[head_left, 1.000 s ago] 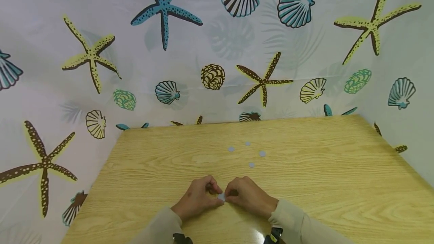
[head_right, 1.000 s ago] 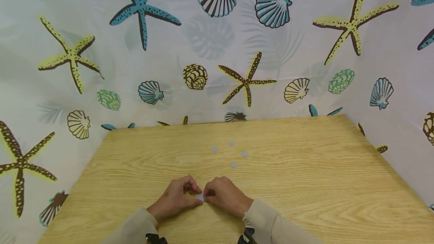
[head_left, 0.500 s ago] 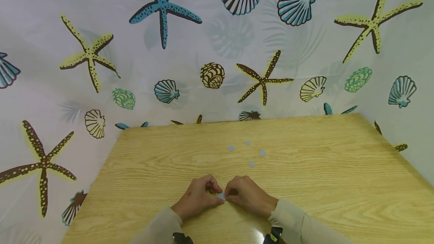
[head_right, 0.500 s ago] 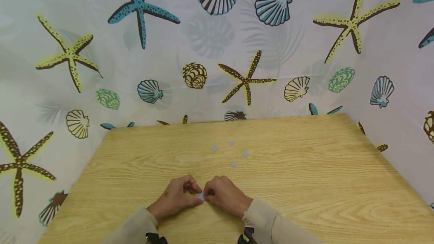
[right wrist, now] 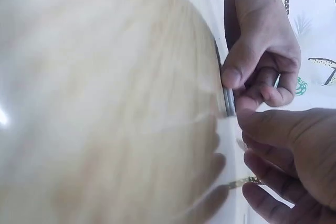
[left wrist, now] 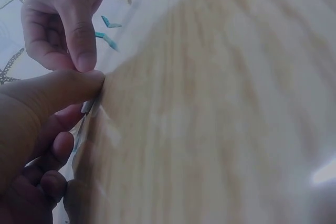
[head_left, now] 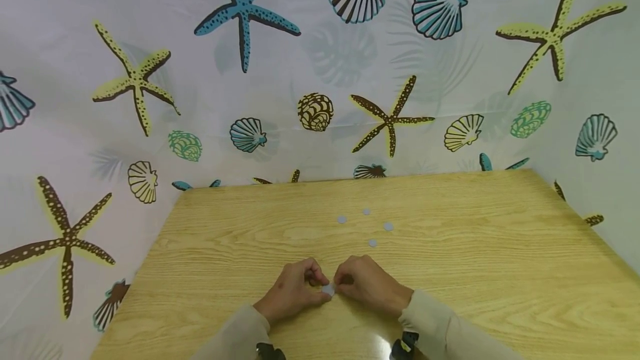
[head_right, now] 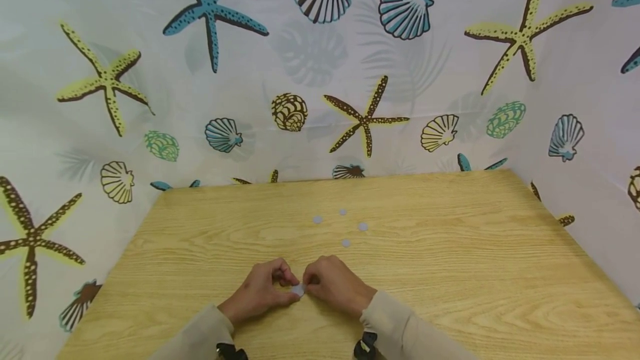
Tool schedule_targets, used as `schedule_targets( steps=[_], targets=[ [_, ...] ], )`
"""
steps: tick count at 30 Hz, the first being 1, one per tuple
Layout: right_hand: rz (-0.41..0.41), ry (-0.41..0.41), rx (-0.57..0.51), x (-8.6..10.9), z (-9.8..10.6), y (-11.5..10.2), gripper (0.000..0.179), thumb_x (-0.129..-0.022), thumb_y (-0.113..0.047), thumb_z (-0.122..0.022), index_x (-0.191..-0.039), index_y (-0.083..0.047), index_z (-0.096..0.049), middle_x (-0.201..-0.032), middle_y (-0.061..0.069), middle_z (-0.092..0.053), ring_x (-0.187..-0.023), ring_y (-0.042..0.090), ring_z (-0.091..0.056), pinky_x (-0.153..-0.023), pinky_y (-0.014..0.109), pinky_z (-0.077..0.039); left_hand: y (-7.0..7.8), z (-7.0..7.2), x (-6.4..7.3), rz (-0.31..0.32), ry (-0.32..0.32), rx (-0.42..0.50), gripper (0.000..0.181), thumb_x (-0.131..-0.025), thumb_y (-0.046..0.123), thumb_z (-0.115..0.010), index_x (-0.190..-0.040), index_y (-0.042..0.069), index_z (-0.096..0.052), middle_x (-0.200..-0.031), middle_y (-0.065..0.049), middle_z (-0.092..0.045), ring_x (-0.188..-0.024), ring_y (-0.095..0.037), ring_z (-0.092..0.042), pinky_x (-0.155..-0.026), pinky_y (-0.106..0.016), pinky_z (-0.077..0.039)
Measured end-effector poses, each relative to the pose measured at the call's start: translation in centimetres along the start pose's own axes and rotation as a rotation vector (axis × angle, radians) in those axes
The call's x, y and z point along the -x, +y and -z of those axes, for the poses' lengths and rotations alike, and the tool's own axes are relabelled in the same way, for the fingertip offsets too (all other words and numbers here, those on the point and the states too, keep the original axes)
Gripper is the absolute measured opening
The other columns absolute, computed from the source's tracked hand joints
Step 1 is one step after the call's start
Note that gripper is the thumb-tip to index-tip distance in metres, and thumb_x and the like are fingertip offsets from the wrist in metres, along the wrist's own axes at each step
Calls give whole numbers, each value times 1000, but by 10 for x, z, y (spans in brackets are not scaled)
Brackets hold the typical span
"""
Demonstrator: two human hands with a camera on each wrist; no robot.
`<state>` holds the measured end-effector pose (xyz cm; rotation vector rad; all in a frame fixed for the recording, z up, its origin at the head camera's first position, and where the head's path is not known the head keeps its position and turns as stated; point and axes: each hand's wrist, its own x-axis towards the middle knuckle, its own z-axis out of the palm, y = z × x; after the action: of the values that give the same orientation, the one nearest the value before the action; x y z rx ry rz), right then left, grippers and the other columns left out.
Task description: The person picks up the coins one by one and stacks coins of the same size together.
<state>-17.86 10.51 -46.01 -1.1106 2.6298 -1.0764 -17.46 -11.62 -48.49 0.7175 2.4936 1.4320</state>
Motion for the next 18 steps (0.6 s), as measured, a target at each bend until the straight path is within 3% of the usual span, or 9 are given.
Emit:
schedule_targets(
  steps=[18],
  targets=[
    [22, 61, 106, -3, 20, 15, 6, -87, -1, -75, -92, -6, -75, -93, -1, -74, -91, 16, -68, -81, 30, -56, 0, 0, 0, 0, 8, -19, 31, -78, 11, -87, -93, 12, -60, -95, 7, -70, -88, -10, -63, -82, -25, -53]
  ],
)
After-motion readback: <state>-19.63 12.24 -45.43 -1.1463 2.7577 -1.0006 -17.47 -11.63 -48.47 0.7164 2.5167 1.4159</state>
